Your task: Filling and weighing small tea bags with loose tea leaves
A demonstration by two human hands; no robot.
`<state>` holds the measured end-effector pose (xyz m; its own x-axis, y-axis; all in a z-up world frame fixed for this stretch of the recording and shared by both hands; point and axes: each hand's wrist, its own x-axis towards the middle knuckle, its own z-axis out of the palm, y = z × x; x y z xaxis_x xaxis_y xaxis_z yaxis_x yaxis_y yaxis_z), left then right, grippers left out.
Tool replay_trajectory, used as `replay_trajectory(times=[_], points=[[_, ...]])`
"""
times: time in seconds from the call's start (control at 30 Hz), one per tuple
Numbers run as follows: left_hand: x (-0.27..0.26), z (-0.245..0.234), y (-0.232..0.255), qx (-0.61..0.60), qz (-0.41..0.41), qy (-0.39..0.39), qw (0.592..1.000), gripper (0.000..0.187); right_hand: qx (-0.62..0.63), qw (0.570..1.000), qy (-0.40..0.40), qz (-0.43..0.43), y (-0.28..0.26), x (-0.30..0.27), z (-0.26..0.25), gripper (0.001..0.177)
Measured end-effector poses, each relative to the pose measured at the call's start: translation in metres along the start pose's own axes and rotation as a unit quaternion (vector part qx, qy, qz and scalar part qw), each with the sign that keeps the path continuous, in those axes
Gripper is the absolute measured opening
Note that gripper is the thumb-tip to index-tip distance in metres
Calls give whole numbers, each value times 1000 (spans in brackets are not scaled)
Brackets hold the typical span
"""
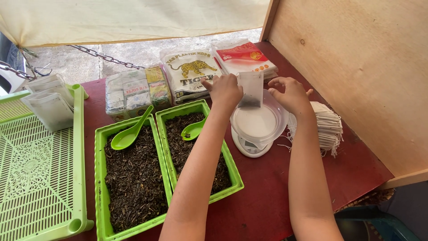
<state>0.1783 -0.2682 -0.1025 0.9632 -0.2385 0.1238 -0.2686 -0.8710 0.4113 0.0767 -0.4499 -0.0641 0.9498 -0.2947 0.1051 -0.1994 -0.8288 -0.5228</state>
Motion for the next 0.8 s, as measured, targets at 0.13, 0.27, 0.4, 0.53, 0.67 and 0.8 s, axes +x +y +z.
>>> replay_trajectory(times=[0.13, 0.27, 0.4, 0.53, 0.67, 0.8], points=[[8, 7, -5, -7, -7, -14, 1000, 31, -3, 1000, 9, -9, 5, 1, -2, 27], [8, 7, -7, 23, -21, -63, 998, 40, -10, 1000, 4, -6, 13, 7, 2, 29], [4, 3, -8, 21, -23, -91, 995, 47, -15, 1000, -5, 1, 13, 9, 5, 31], [3, 3, -7, 24, -25, -93, 995, 52, -15, 1000, -14, 3, 14, 14, 13, 31], [-4, -9, -3, 31, -20, -83, 996, 55, -38, 998, -49, 7, 11, 17, 20, 39], [-3, -7, 0, 30, -10, -96, 995, 53, -71, 995, -76, 9, 5, 18, 26, 44]])
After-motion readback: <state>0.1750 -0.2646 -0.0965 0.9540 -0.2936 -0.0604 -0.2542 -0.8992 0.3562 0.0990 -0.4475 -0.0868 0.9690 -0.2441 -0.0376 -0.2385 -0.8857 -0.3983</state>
